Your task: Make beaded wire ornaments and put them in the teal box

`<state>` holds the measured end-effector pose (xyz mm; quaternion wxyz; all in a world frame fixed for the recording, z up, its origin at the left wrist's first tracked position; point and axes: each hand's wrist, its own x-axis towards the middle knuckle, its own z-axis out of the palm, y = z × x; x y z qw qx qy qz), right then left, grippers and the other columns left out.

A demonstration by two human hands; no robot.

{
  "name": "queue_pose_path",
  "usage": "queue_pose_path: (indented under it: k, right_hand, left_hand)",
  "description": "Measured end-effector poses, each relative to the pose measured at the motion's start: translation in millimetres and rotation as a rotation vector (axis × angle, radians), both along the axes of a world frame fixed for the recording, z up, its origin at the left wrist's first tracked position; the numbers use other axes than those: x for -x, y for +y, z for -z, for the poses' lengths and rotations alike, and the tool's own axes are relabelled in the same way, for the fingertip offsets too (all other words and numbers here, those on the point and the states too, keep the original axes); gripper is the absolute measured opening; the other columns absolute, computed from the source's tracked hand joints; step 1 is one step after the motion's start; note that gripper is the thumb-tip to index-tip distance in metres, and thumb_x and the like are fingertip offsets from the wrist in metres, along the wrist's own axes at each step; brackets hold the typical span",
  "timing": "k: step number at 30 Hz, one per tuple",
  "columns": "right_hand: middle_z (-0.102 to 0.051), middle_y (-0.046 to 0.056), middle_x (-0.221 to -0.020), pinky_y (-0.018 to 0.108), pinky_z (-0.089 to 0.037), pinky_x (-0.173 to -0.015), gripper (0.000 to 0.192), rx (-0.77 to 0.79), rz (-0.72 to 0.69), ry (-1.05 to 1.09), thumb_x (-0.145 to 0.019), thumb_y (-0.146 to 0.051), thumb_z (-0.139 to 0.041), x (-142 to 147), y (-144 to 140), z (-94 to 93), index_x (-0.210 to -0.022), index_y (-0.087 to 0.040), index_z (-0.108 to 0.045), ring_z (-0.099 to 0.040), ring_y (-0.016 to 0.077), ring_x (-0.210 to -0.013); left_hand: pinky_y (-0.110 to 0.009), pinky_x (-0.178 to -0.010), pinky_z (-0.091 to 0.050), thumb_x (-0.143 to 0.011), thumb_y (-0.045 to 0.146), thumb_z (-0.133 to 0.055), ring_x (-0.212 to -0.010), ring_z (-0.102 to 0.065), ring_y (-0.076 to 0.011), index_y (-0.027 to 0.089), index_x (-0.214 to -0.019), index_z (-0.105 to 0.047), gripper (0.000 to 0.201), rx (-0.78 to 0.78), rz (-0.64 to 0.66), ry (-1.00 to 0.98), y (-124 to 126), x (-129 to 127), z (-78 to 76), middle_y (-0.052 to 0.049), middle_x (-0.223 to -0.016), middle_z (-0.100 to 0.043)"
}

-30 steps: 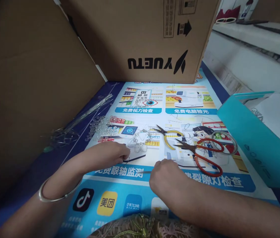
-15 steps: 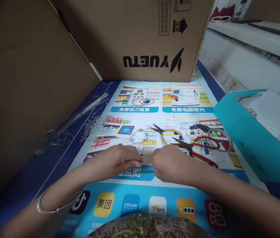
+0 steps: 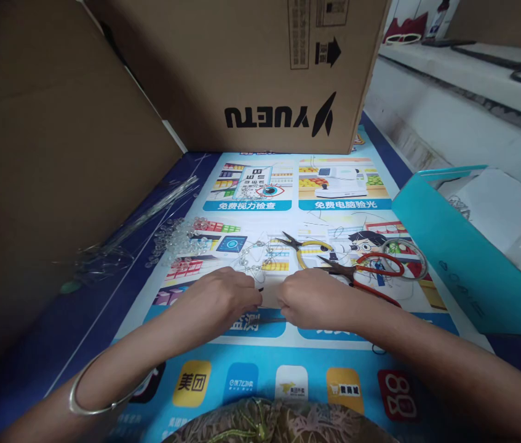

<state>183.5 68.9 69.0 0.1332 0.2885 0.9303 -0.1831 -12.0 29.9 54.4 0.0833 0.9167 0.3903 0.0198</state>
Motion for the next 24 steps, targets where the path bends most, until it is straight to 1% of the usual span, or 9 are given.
queue_pose_path:
  k: [5, 9, 13, 16, 19, 24]
  right_hand:
    - [-0.058, 0.004, -0.062, 0.025, -0.019, -0.048, 0.022, 0.004, -0.047, 0.001, -0.078, -0.024, -0.042, -4.9, 2.6, 7.0, -0.065, -0.015, -0.058, -0.045, 0.0117, -0.052]
    - [-0.06, 0.005, -0.065, 0.025, -0.022, -0.05, 0.026, 0.012, -0.042, -0.003, -0.081, -0.03, -0.042, -6.2, 4.5, 8.0, -0.069, -0.015, -0.059, -0.047, 0.0127, -0.055]
    - [-0.061, 0.005, -0.066, 0.025, -0.022, -0.05, 0.026, 0.004, -0.041, -0.018, -0.082, -0.032, -0.042, -6.3, 4.6, 6.0, -0.072, -0.016, -0.06, -0.049, 0.0139, -0.057]
    - [-0.061, 0.005, -0.067, 0.025, -0.022, -0.049, 0.026, -0.004, -0.031, -0.007, -0.082, -0.031, -0.042, -5.2, 3.4, 3.9, -0.071, -0.016, -0.06, -0.048, 0.0133, -0.057]
    - [-0.06, 0.003, -0.067, 0.024, -0.021, -0.048, 0.021, -0.029, -0.02, 0.024, -0.08, -0.026, -0.042, -2.7, 1.8, 2.6, -0.069, -0.016, -0.057, -0.047, 0.0118, -0.055]
    - [-0.059, 0.002, -0.066, 0.024, -0.02, -0.047, 0.017, -0.118, -0.014, 0.025, -0.079, -0.02, -0.043, 3.7, 2.3, 0.8, -0.067, -0.016, -0.055, -0.046, 0.0113, -0.054]
  left_hand:
    - [-0.029, -0.057, -0.035, -0.083, 0.018, -0.044, -0.064, -0.053, -0.0167, 0.019, -0.069, -0.06, 0.022, 0.069, -0.021, 0.028, 0.1, -1.8, 0.4, -0.004, -0.067, -0.06]
    - [-0.03, -0.062, -0.038, -0.085, 0.019, -0.042, -0.069, -0.056, -0.0174, 0.018, -0.07, -0.062, 0.025, 0.147, -0.041, -0.01, 1.3, -3.4, -5.1, -0.005, -0.07, -0.061]
    - [-0.029, -0.065, -0.04, -0.085, 0.019, -0.042, -0.07, -0.055, -0.0166, 0.017, -0.075, -0.064, 0.024, 0.145, -0.042, -0.078, 2.1, -3.5, -8.8, -0.006, -0.072, -0.061]
    - [-0.029, -0.064, -0.04, -0.085, 0.018, -0.042, -0.07, -0.055, -0.0165, 0.017, -0.073, -0.064, 0.024, 0.145, -0.029, -0.083, 1.9, -2.9, -7.2, -0.005, -0.07, -0.06]
    - [-0.03, -0.064, -0.039, -0.084, 0.015, -0.045, -0.069, -0.053, -0.0171, 0.018, -0.069, -0.062, 0.023, 0.107, -0.008, -0.033, 1.1, -2.3, -3.8, -0.004, -0.068, -0.058]
    - [-0.032, -0.063, -0.038, -0.078, 0.009, -0.051, -0.07, -0.052, -0.0189, 0.018, -0.074, -0.059, 0.013, -0.039, -0.035, 0.08, -1.0, -3.3, -3.2, -0.004, -0.073, -0.057]
